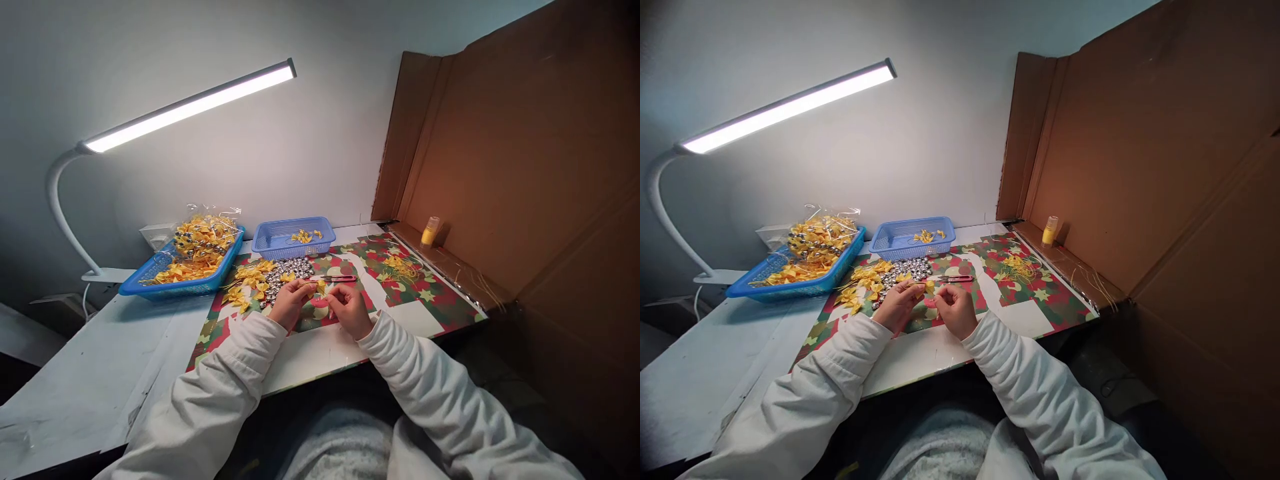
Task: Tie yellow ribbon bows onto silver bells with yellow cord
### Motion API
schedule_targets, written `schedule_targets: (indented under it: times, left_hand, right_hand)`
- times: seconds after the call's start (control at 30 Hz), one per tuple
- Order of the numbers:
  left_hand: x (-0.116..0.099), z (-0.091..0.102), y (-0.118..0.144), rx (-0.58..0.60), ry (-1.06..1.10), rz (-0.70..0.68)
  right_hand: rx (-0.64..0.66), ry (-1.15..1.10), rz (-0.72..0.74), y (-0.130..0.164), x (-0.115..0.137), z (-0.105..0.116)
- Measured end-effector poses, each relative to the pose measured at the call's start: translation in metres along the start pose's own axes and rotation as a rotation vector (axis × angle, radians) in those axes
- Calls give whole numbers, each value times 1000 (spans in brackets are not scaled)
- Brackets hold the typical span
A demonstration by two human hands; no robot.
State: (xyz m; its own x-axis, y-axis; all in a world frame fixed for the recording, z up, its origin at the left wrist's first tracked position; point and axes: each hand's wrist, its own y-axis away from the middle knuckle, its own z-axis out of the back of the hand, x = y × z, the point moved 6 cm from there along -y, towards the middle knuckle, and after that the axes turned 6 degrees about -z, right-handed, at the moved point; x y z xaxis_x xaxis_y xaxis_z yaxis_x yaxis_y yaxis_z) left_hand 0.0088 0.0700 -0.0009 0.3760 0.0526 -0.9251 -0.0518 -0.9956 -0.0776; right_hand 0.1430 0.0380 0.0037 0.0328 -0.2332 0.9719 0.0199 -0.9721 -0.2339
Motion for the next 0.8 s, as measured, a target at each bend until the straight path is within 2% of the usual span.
schedule_targets:
  times: [0.8]
  left_hand:
    - [2,2,-2,-15,17,9]
  right_hand:
    - [-27,7,1,1,4,2]
